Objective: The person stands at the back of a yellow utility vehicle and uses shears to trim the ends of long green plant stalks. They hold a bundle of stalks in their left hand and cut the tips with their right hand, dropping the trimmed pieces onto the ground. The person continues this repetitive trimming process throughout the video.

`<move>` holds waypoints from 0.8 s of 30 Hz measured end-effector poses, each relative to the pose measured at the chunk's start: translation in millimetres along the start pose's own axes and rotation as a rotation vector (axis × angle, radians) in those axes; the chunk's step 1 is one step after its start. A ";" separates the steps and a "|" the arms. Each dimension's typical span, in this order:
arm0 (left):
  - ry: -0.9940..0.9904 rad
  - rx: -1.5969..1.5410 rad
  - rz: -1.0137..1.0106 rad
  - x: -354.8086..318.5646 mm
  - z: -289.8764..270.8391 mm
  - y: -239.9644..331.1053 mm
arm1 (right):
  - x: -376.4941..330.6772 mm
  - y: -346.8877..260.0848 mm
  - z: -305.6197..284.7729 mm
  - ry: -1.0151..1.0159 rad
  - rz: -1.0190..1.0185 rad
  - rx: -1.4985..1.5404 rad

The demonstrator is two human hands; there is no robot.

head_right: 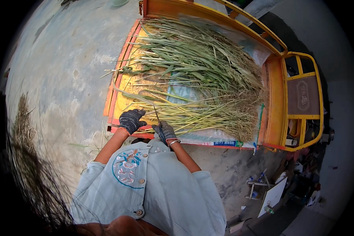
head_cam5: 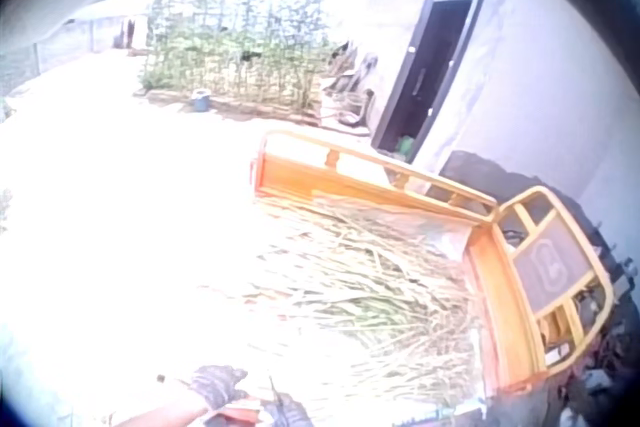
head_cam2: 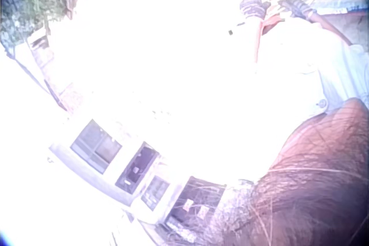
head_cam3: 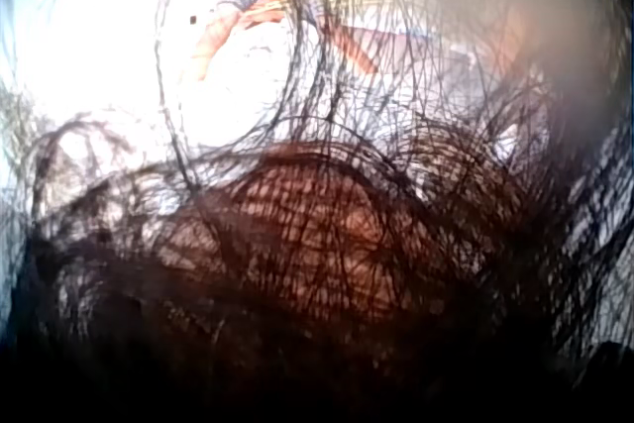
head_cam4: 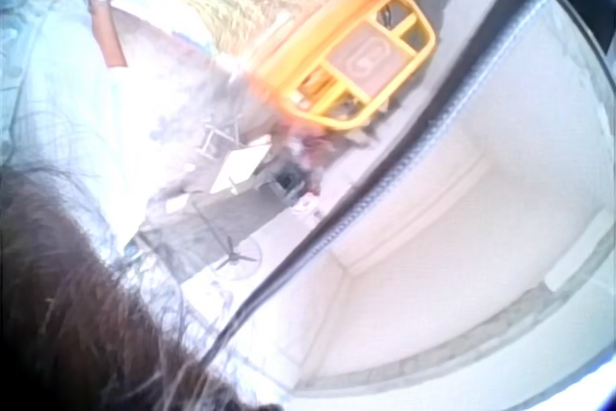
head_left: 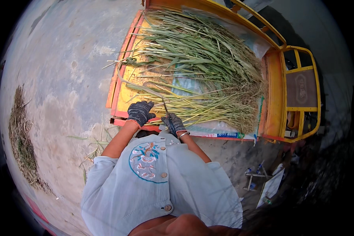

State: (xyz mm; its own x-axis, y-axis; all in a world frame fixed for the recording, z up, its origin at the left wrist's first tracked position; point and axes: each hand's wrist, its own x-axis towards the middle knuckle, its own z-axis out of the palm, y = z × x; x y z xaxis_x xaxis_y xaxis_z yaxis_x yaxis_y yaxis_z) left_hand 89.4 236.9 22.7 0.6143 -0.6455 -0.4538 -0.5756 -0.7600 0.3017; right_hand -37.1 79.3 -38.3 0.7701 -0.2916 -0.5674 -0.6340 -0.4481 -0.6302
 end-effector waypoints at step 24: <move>0.209 -0.189 0.042 35.2 97.4 -17.6 | 34.8 22.8 -18.4 0.385 0.355 1.375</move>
State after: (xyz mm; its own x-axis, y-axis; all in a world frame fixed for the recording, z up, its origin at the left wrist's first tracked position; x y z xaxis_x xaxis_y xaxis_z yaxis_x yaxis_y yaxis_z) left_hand 68.6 235.0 -80.3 0.7011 -0.6635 -0.2612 -0.5042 -0.7203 0.4763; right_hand -23.5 43.4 -62.7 0.3945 -0.5127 -0.7626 -0.1873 0.7676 -0.6130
